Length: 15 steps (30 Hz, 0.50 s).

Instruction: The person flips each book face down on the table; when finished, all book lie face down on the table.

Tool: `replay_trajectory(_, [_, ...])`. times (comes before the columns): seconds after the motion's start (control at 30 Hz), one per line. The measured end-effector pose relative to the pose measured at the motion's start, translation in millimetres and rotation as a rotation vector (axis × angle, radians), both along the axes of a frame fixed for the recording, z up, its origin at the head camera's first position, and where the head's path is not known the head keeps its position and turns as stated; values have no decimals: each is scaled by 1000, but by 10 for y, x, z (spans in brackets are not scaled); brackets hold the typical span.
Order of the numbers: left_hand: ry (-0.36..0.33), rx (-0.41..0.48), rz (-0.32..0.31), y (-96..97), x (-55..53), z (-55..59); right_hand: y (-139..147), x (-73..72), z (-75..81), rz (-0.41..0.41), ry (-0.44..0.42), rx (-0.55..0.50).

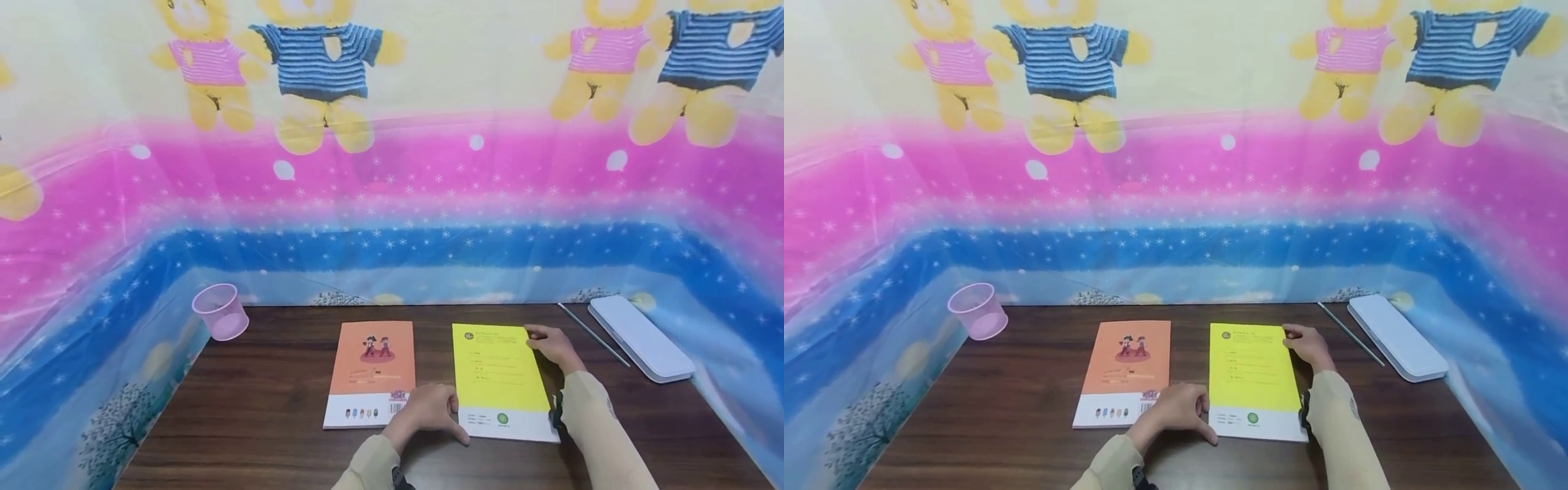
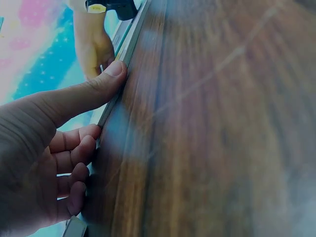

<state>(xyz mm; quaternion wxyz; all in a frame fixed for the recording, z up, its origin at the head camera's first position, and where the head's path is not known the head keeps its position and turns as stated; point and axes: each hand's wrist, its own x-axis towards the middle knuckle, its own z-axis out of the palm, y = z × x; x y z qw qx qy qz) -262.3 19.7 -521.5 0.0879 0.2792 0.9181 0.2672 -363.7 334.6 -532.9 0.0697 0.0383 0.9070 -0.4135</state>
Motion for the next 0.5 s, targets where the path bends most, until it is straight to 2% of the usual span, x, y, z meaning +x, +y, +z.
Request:
replay_trajectory(0.17, [-22,1,2,3,-36,37,-25,-47,6,-25,13,32])
replay_trajectory(0.23, [-32,-9,-10,-2,-60,73,-14,-65,-3,-48,8,9])
replay_trajectory(0.3, [-81,6,-26,-14,-81,115,14,-75,-15,-74,-7,-32])
replay_trajectory(0.43, [-221,156,-56,-68,-142,187,132,-41,-25,-119,-20,-137])
replay_trajectory(0.5, [-251,244,-56,-137,-176,217,217,1,2,-125,-20,-160])
